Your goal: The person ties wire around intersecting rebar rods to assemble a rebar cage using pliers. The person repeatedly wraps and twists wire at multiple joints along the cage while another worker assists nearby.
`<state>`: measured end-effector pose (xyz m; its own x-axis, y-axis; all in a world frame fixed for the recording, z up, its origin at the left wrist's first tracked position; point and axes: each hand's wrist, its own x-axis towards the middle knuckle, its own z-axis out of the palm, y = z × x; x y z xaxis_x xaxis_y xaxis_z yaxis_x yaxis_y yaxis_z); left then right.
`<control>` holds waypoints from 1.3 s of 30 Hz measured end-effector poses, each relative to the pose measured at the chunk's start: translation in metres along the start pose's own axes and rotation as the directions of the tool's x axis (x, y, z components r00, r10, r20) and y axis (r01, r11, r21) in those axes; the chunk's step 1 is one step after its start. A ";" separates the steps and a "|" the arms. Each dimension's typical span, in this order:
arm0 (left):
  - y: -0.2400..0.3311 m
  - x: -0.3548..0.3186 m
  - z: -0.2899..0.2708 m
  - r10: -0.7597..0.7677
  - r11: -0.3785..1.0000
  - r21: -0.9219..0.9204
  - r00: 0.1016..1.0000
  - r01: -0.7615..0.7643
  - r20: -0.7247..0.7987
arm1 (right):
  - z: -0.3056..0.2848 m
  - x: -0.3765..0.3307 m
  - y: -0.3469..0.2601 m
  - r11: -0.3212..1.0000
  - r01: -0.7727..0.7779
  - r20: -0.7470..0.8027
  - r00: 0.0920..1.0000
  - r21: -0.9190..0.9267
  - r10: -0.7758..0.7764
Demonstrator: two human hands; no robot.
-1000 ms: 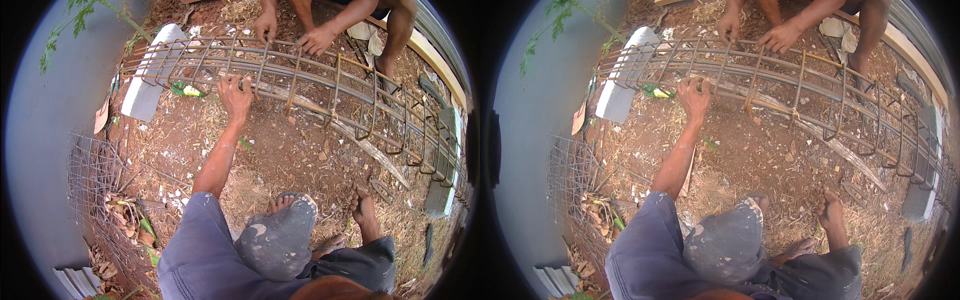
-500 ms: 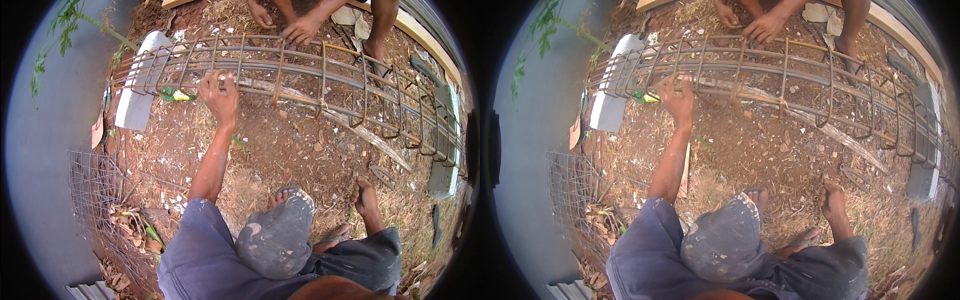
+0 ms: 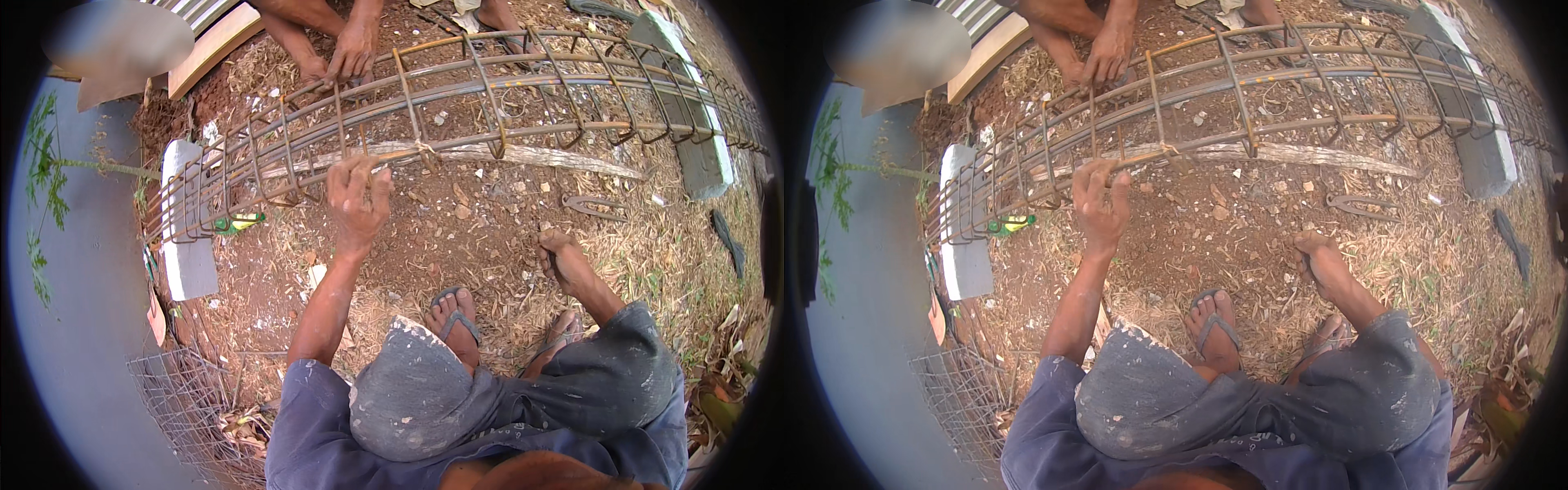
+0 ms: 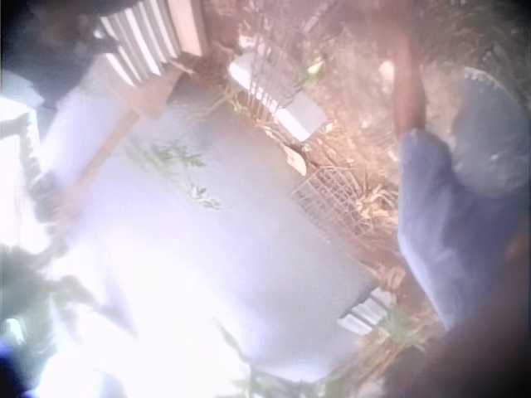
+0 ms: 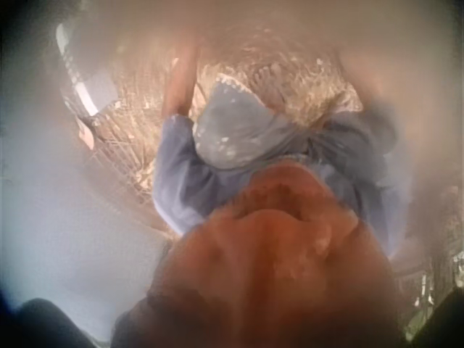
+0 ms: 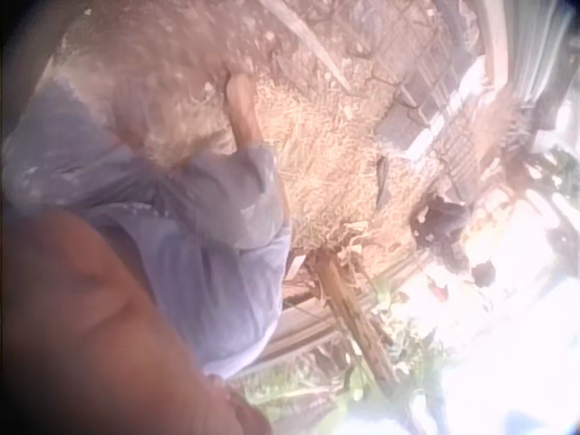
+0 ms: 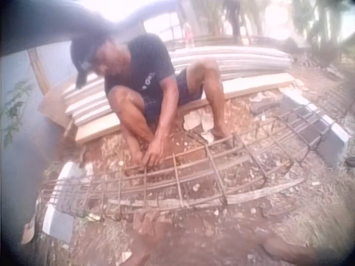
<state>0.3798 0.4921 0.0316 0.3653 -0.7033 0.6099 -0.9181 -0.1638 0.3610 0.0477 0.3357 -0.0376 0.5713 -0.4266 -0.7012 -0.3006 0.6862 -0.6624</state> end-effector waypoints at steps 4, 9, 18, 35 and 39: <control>0.051 0.028 0.039 0.270 0.963 -0.040 0.942 -0.268 0.199 | 0.007 0.008 -0.006 0.985 0.008 -0.168 0.986 0.170 0.021; 0.087 0.067 0.081 0.166 0.981 -0.163 0.902 -0.108 0.398 | 0.028 0.042 -0.022 0.899 0.030 -0.122 0.992 0.437 0.026; 0.086 0.082 0.106 -0.027 0.939 -0.294 0.890 0.178 0.455 | 0.039 0.075 -0.071 0.878 0.084 -0.064 0.996 0.472 -0.061; 0.093 0.087 0.114 -0.207 0.898 -0.246 0.845 0.364 0.493 | 0.046 0.113 -0.086 0.916 0.363 0.045 0.926 0.168 -0.375; 0.085 0.087 0.117 -0.101 0.952 -0.207 0.868 0.227 0.487 | 0.040 0.122 -0.099 0.904 0.425 0.083 0.904 -0.046 -0.420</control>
<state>0.3158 0.3358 0.0325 0.3349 -0.9304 0.1493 -0.7589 -0.1724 0.6280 0.1777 0.2388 -0.0468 0.7061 -0.6249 -0.3332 -0.0640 0.4123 -0.9088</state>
